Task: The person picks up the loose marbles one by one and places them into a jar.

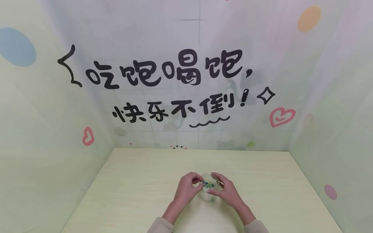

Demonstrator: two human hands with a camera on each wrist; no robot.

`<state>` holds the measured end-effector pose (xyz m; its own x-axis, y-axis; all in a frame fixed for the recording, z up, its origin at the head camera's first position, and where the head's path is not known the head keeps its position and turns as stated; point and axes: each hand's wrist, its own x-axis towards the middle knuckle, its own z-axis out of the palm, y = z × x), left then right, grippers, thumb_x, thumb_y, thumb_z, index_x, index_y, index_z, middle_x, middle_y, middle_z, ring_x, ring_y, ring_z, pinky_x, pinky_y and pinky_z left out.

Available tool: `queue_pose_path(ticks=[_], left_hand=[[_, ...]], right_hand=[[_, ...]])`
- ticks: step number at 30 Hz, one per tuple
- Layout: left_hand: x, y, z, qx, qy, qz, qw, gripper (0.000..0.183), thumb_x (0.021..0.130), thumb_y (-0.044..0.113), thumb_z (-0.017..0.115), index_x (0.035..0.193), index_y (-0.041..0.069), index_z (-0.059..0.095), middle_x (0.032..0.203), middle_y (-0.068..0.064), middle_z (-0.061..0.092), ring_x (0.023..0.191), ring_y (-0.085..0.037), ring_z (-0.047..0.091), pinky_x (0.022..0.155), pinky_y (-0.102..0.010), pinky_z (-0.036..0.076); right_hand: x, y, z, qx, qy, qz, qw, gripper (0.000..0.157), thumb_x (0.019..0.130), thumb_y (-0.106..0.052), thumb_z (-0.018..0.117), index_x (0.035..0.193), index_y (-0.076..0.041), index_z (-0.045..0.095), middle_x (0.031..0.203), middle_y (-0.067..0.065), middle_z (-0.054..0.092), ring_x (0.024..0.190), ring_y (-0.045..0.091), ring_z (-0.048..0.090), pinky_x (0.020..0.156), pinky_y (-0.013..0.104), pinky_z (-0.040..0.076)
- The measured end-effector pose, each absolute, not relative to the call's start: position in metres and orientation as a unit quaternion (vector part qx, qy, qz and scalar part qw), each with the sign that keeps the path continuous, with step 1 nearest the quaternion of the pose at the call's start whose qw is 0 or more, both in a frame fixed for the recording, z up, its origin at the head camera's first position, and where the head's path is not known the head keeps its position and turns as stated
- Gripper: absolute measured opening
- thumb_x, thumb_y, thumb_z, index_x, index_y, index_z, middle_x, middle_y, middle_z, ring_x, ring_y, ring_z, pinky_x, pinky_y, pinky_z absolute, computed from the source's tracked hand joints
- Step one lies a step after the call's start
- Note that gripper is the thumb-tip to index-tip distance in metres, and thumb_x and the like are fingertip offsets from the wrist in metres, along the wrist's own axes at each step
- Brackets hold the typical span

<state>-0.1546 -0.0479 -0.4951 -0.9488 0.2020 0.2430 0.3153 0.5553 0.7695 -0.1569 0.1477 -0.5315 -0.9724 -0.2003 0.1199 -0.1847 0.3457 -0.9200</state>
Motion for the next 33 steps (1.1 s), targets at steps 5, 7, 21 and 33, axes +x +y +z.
queue_pose_path(ticks=[5, 7, 21, 33], left_hand=[[-0.156, -0.046, -0.494, -0.148, -0.880, -0.448, 0.060, 0.010, 0.084, 0.012, 0.077, 0.092, 0.012, 0.072, 0.089, 0.001, 0.069, 0.085, -0.023, 0.066, 0.075, -0.025, 0.057], [-0.157, -0.045, -0.494, -0.150, -0.880, -0.446, 0.061, 0.010, 0.084, 0.012, 0.078, 0.092, 0.012, 0.072, 0.089, 0.001, 0.069, 0.084, -0.021, 0.066, 0.076, -0.028, 0.058], [-0.155, -0.040, -0.496, -0.155, -0.881, -0.444, 0.057, 0.011, 0.085, 0.013, 0.077, 0.094, 0.010, 0.072, 0.090, 0.001, 0.069, 0.084, -0.016, 0.065, 0.076, -0.021, 0.056], [-0.158, -0.052, -0.497, -0.133, -0.886, -0.439, 0.071, 0.010, 0.086, 0.016, 0.076, 0.095, 0.012, 0.073, 0.092, 0.002, 0.070, 0.084, -0.011, 0.063, 0.075, -0.022, 0.056]], right_hand=[[-0.157, 0.147, -0.532, -0.119, 0.825, -0.553, 0.007, 0.068, 0.082, -0.017, 0.082, 0.141, -0.002, 0.051, 0.141, 0.017, 0.058, 0.135, 0.040, 0.050, 0.107, 0.055, 0.047], [-0.157, 0.147, -0.533, -0.118, 0.826, -0.551, 0.007, 0.069, 0.082, -0.017, 0.082, 0.141, -0.001, 0.051, 0.141, 0.017, 0.058, 0.135, 0.040, 0.050, 0.107, 0.055, 0.047], [-0.156, 0.148, -0.534, -0.117, 0.823, -0.556, 0.012, 0.074, 0.080, -0.024, 0.084, 0.142, -0.002, 0.050, 0.142, 0.017, 0.057, 0.136, 0.040, 0.049, 0.108, 0.057, 0.045], [-0.156, 0.147, -0.531, -0.113, 0.817, -0.565, 0.008, 0.068, 0.080, -0.012, 0.083, 0.140, -0.003, 0.053, 0.140, 0.016, 0.059, 0.134, 0.038, 0.051, 0.107, 0.054, 0.047]])
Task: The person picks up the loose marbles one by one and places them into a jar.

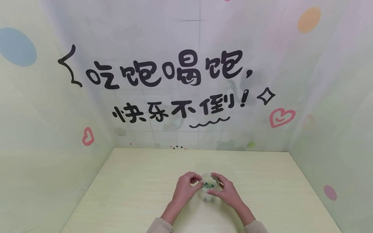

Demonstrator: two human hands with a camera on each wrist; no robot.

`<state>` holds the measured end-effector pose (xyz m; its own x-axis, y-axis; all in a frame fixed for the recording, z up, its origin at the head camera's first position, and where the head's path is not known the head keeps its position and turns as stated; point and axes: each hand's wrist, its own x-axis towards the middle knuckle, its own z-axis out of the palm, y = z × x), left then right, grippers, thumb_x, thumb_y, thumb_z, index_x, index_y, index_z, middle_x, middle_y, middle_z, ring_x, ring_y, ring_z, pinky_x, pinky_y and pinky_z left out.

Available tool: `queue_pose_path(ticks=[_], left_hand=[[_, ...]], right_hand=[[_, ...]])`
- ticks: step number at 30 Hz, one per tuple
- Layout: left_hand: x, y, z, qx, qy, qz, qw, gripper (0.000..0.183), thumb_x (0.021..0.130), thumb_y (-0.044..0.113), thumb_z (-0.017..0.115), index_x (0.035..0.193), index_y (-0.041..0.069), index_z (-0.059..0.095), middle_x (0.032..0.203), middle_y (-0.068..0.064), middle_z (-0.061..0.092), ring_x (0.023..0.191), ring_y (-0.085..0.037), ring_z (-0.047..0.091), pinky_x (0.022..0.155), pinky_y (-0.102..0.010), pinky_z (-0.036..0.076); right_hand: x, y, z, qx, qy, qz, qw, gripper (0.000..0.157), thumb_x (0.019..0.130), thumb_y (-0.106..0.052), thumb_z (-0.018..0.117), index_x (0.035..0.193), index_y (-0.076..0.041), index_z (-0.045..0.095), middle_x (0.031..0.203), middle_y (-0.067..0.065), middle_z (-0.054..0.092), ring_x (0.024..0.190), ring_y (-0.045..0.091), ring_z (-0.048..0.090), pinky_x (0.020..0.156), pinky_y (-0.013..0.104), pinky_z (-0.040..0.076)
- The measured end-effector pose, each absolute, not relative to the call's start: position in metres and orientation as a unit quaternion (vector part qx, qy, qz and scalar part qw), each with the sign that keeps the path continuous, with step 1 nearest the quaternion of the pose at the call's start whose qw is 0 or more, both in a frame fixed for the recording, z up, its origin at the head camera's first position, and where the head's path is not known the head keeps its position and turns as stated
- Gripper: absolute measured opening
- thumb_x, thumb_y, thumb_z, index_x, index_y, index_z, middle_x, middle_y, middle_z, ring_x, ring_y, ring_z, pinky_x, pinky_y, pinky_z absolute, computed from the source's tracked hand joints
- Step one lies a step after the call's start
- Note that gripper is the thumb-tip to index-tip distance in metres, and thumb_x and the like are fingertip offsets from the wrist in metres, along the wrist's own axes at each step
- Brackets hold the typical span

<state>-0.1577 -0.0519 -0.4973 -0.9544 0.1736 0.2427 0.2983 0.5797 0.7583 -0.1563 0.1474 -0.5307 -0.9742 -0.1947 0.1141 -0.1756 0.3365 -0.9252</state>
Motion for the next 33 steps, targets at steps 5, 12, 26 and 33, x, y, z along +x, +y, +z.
queue_pose_path(ticks=[5, 12, 26, 33], left_hand=[[-0.158, -0.059, -0.500, -0.127, -0.890, -0.431, 0.079, 0.009, 0.087, 0.016, 0.076, 0.094, 0.013, 0.073, 0.091, 0.002, 0.069, 0.083, -0.010, 0.063, 0.074, -0.019, 0.056], [-0.158, -0.067, -0.501, -0.110, -0.889, -0.437, 0.079, 0.007, 0.087, 0.015, 0.074, 0.093, 0.013, 0.072, 0.090, 0.001, 0.069, 0.083, -0.014, 0.065, 0.074, -0.019, 0.056], [-0.156, -0.079, -0.508, -0.092, -0.888, -0.444, 0.072, 0.007, 0.087, 0.016, 0.074, 0.093, 0.013, 0.072, 0.090, 0.001, 0.069, 0.081, -0.007, 0.061, 0.073, -0.018, 0.056], [-0.154, -0.085, -0.511, -0.083, -0.889, -0.446, 0.067, 0.007, 0.087, 0.016, 0.074, 0.093, 0.013, 0.072, 0.089, 0.002, 0.069, 0.081, -0.006, 0.061, 0.073, -0.018, 0.055]], right_hand=[[-0.157, 0.147, -0.531, -0.106, 0.818, -0.566, 0.007, 0.067, 0.079, -0.014, 0.083, 0.139, -0.004, 0.054, 0.140, 0.016, 0.059, 0.134, 0.039, 0.051, 0.108, 0.054, 0.046], [-0.157, 0.146, -0.533, -0.102, 0.825, -0.556, 0.009, 0.068, 0.080, -0.018, 0.083, 0.140, -0.004, 0.053, 0.141, 0.017, 0.058, 0.136, 0.040, 0.049, 0.109, 0.053, 0.045], [-0.156, 0.146, -0.532, -0.106, 0.817, -0.567, 0.004, 0.068, 0.079, -0.012, 0.084, 0.139, -0.004, 0.054, 0.141, 0.017, 0.058, 0.135, 0.040, 0.050, 0.108, 0.052, 0.047], [-0.156, 0.146, -0.530, -0.102, 0.820, -0.563, 0.005, 0.067, 0.079, -0.013, 0.084, 0.138, -0.004, 0.054, 0.141, 0.016, 0.058, 0.135, 0.039, 0.050, 0.108, 0.051, 0.047]])
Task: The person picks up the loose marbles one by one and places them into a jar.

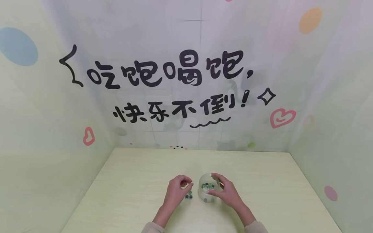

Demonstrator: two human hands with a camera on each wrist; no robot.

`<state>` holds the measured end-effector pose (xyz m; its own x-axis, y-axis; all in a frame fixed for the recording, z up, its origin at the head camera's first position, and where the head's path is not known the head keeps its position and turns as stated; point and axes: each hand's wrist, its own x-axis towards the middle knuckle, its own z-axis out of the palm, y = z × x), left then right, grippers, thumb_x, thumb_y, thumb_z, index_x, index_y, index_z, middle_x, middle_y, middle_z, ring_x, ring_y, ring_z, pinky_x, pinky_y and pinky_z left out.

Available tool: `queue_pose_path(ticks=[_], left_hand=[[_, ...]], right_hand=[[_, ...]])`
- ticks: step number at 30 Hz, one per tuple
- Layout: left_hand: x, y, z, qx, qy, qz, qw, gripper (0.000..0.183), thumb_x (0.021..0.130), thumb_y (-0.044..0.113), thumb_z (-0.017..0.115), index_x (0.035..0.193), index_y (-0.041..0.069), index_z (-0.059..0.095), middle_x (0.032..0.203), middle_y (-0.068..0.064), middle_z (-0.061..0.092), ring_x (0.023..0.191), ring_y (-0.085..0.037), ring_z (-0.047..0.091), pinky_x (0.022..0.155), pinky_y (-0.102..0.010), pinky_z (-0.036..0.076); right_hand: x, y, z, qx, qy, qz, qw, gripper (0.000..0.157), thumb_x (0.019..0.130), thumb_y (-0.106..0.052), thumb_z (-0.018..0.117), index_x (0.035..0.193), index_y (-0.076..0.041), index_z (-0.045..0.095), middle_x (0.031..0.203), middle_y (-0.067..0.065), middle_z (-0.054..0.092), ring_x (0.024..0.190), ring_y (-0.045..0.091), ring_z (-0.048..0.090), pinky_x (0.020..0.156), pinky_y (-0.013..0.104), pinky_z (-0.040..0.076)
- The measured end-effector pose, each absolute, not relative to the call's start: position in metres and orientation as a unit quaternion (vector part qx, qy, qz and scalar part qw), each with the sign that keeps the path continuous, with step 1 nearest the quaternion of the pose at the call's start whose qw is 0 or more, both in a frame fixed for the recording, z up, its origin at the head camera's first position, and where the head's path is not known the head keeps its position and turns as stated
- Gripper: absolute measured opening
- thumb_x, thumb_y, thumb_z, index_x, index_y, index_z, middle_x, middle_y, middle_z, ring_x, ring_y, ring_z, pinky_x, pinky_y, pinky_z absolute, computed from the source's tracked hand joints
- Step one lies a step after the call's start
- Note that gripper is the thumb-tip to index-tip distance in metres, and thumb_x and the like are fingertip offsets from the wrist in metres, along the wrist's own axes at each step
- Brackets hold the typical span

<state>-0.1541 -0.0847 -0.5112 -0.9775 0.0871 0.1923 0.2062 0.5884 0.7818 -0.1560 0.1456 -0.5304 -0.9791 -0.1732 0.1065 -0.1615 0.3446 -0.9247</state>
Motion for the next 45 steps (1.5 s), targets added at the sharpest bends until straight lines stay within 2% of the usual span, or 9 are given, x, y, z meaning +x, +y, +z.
queue_pose_path(ticks=[25, 45], left_hand=[[-0.149, -0.095, -0.526, -0.061, -0.888, -0.452, 0.063, 0.008, 0.085, 0.013, 0.075, 0.092, 0.010, 0.072, 0.088, 0.000, 0.070, 0.080, -0.007, 0.062, 0.073, -0.018, 0.057], [-0.146, -0.101, -0.538, -0.057, -0.887, -0.454, 0.055, 0.006, 0.085, 0.012, 0.075, 0.090, 0.010, 0.072, 0.086, 0.001, 0.070, 0.077, -0.003, 0.059, 0.070, -0.017, 0.055]], right_hand=[[-0.156, 0.145, -0.529, -0.103, 0.824, -0.558, 0.010, 0.067, 0.080, -0.017, 0.083, 0.139, -0.004, 0.053, 0.141, 0.015, 0.058, 0.136, 0.039, 0.049, 0.109, 0.051, 0.046], [-0.155, 0.145, -0.530, -0.103, 0.826, -0.554, 0.006, 0.069, 0.079, -0.020, 0.084, 0.139, -0.004, 0.054, 0.140, 0.016, 0.059, 0.135, 0.040, 0.050, 0.108, 0.050, 0.047]])
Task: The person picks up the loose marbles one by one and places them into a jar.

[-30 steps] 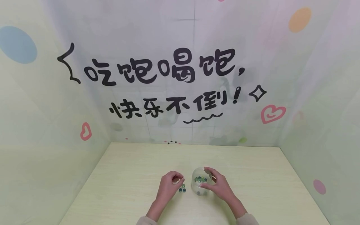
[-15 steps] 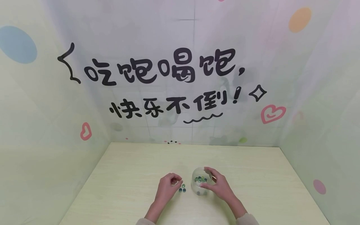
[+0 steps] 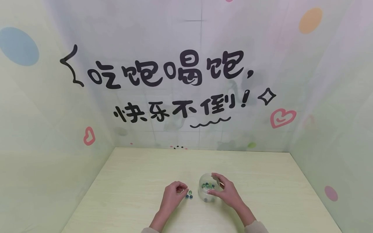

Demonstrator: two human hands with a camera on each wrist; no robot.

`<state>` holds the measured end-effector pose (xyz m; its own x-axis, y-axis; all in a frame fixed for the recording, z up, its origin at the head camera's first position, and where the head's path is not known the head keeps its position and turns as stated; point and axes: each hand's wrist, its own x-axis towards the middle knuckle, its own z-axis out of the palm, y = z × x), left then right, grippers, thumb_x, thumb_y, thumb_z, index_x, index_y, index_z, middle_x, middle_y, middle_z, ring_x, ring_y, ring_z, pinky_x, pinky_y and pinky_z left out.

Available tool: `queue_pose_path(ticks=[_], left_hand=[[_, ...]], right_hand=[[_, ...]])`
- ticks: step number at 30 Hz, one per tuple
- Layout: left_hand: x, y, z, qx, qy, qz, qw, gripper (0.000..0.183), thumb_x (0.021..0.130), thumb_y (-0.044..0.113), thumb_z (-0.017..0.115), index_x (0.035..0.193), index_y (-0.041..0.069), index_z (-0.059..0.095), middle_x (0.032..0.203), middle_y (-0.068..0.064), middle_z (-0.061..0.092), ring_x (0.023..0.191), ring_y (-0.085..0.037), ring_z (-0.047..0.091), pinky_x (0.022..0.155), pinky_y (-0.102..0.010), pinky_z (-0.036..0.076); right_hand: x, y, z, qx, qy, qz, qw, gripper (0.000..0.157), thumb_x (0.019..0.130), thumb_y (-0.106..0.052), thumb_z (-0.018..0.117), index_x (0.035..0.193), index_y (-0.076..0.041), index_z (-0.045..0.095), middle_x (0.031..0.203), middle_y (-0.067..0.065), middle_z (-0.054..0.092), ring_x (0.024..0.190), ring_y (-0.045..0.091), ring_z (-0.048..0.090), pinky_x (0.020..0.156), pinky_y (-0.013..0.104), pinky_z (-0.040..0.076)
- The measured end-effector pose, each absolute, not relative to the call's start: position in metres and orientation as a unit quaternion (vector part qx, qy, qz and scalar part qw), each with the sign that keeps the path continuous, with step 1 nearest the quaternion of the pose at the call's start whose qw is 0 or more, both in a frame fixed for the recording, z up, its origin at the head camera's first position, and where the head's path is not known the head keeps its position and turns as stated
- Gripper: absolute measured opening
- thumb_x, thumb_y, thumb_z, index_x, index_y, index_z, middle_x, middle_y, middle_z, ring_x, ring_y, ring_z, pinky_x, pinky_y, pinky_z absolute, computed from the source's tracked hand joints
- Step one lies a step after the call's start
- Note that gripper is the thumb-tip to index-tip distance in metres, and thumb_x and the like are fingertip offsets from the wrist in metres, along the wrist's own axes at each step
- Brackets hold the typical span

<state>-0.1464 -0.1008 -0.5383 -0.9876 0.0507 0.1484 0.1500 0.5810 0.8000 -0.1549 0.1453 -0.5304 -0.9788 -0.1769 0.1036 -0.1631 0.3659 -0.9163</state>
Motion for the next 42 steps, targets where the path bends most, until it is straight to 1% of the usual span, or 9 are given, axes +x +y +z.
queue_pose_path(ticks=[11, 22, 30, 42], left_hand=[[-0.144, -0.101, -0.541, -0.056, -0.890, -0.450, 0.054, 0.007, 0.085, 0.013, 0.076, 0.090, 0.010, 0.072, 0.086, 0.001, 0.070, 0.077, -0.003, 0.060, 0.070, -0.016, 0.055], [-0.143, -0.103, -0.545, -0.054, -0.887, -0.456, 0.044, 0.009, 0.085, 0.013, 0.075, 0.091, 0.008, 0.072, 0.087, 0.000, 0.070, 0.077, -0.003, 0.059, 0.070, -0.016, 0.054], [-0.143, -0.104, -0.551, -0.056, -0.887, -0.456, 0.043, 0.008, 0.084, 0.015, 0.075, 0.090, 0.009, 0.072, 0.086, 0.001, 0.070, 0.076, -0.002, 0.059, 0.069, -0.016, 0.054], [-0.141, -0.105, -0.553, -0.057, -0.889, -0.453, 0.039, 0.009, 0.084, 0.014, 0.075, 0.091, 0.009, 0.072, 0.086, 0.000, 0.070, 0.077, -0.003, 0.060, 0.069, -0.016, 0.054]], right_hand=[[-0.155, 0.145, -0.531, -0.101, 0.827, -0.554, 0.005, 0.070, 0.078, -0.021, 0.085, 0.139, -0.004, 0.054, 0.140, 0.016, 0.059, 0.135, 0.039, 0.050, 0.108, 0.049, 0.047], [-0.156, 0.145, -0.531, -0.100, 0.823, -0.559, 0.007, 0.069, 0.078, -0.018, 0.084, 0.139, -0.004, 0.054, 0.141, 0.016, 0.059, 0.136, 0.039, 0.050, 0.109, 0.049, 0.046], [-0.157, 0.145, -0.532, -0.098, 0.819, -0.565, 0.011, 0.069, 0.079, -0.018, 0.084, 0.140, -0.005, 0.053, 0.141, 0.015, 0.058, 0.136, 0.038, 0.050, 0.110, 0.049, 0.045], [-0.157, 0.146, -0.532, -0.099, 0.818, -0.567, 0.012, 0.068, 0.079, -0.017, 0.084, 0.140, -0.005, 0.053, 0.141, 0.014, 0.058, 0.136, 0.037, 0.050, 0.110, 0.049, 0.046]])
